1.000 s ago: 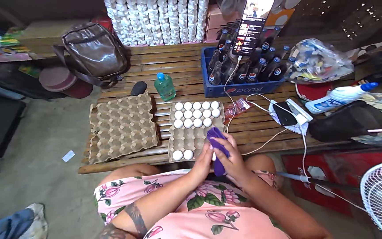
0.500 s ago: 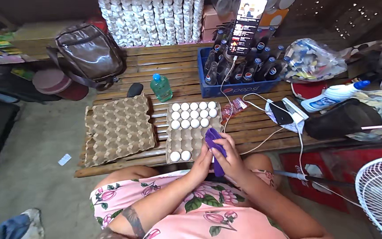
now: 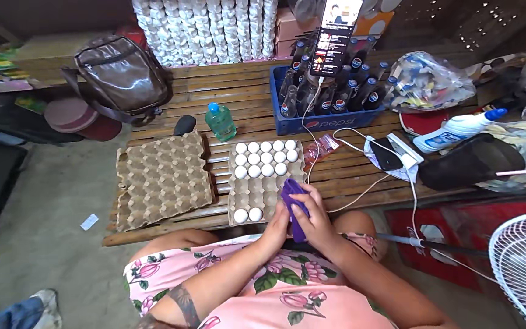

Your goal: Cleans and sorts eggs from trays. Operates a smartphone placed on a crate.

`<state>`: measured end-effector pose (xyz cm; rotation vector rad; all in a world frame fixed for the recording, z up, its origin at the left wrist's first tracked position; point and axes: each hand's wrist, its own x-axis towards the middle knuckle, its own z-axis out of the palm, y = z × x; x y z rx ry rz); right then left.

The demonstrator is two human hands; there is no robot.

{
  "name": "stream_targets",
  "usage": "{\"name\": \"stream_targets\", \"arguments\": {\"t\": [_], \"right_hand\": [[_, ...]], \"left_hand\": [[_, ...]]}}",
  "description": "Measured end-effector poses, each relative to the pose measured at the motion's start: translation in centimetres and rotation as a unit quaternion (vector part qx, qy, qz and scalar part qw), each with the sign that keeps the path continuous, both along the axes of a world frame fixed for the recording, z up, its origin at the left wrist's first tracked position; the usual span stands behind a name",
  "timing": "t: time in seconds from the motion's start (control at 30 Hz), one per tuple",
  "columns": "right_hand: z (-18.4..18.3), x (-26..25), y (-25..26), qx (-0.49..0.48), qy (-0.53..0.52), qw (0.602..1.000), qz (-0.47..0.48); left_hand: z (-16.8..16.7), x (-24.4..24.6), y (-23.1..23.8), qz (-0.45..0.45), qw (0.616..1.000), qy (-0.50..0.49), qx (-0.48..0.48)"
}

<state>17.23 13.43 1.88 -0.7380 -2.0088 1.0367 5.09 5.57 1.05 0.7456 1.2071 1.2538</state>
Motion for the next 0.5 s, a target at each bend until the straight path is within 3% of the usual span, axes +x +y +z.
{"name": "stream_targets", "arguments": {"t": [0.13, 0.27, 0.33, 0.43, 0.5], "right_hand": [[0.3, 0.1, 1.1, -0.133, 0.028, 0.99, -0.027], [-0.8, 0.4, -0.3, -0.059, 0.03, 0.998, -0.019], [-1.4, 0.3, -1.1, 0.005, 0.023, 1.0, -0.016], [-1.2, 0.3, -0.7, 0.039, 0.018, 0.999, 0.003], [-0.4, 0.2, 0.0, 0.007, 0.01, 1.0, 0.008]], "left_hand": [[0.2, -0.4, 0.3, -0.02, 0.999, -0.022, 0.012], [0.4, -0.7, 0.6, 0.066, 0.993, -0.102, -0.002], [-0.1, -0.8, 0.7, 0.085, 0.992, -0.096, 0.011], [-0.2, -0.5, 0.3, 0.028, 0.999, -0.031, 0.012], [0.0, -0.1, 0.1, -0.009, 1.0, -0.015, -0.012]]}}
